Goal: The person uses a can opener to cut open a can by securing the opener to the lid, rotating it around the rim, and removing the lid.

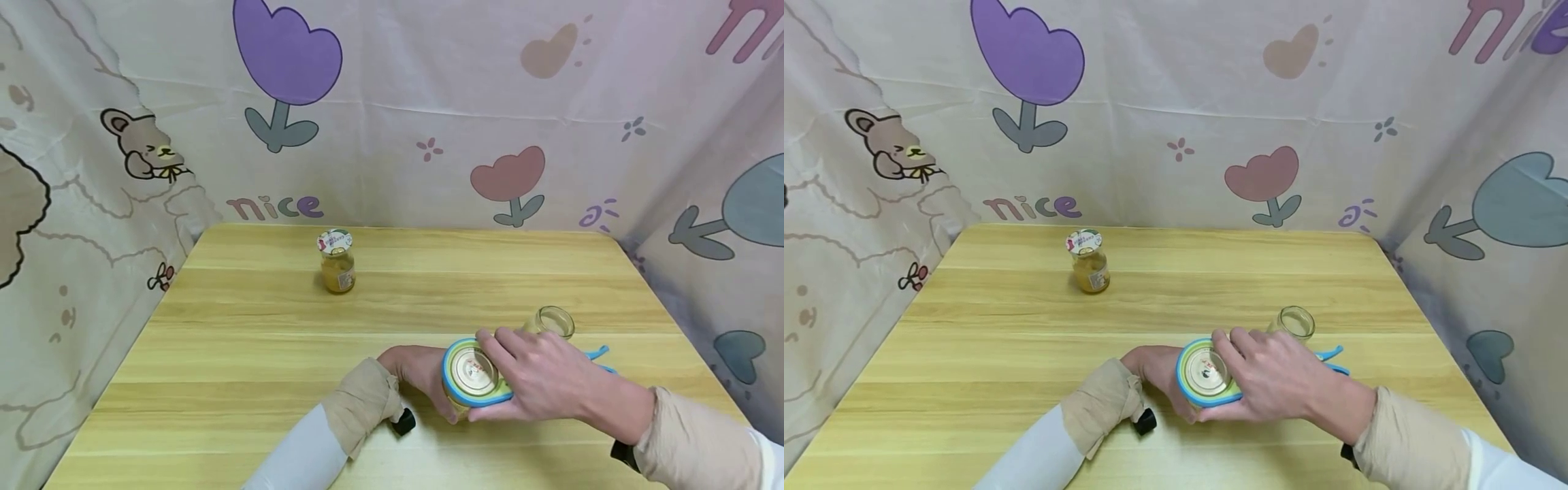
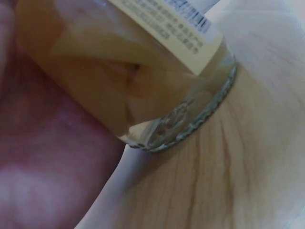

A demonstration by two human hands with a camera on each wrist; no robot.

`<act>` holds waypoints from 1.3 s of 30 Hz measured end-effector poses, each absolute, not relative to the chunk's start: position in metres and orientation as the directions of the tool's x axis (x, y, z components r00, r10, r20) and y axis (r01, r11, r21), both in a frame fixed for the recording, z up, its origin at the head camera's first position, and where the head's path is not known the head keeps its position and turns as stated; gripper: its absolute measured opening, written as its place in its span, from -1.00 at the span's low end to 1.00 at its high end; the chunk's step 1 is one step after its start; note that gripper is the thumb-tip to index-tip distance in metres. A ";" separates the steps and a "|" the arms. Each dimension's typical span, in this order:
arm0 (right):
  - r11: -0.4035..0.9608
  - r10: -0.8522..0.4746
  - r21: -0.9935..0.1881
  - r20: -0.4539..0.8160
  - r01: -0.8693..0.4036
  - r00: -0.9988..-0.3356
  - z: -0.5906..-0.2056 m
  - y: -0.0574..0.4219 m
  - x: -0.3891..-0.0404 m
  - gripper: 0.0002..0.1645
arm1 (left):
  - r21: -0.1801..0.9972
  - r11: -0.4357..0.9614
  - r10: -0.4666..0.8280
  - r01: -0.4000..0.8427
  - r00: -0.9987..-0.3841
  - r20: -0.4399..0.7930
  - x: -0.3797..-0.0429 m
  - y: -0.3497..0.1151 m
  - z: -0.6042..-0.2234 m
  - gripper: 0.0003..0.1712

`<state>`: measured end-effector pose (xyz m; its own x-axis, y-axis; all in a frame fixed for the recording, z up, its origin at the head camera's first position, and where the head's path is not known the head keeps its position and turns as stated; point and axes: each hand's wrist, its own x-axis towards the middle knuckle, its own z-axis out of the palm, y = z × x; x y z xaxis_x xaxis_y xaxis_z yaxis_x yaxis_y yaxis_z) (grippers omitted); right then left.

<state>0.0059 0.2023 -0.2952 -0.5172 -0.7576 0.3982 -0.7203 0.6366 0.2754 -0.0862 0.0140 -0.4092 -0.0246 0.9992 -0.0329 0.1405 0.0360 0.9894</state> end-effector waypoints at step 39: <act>0.524 -0.848 0.380 0.316 -0.762 -0.425 -0.272 0.193 0.000 0.08 | 0.988 0.036 0.999 0.151 -0.027 -0.033 -0.082 0.013 -0.402 -0.03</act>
<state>-0.0002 0.1933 -0.2721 -0.4252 -0.8480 0.3165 -0.7620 0.5241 0.3804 -0.0821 0.0134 -0.4017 -0.0269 0.9991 -0.0327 0.1511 0.0364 0.9879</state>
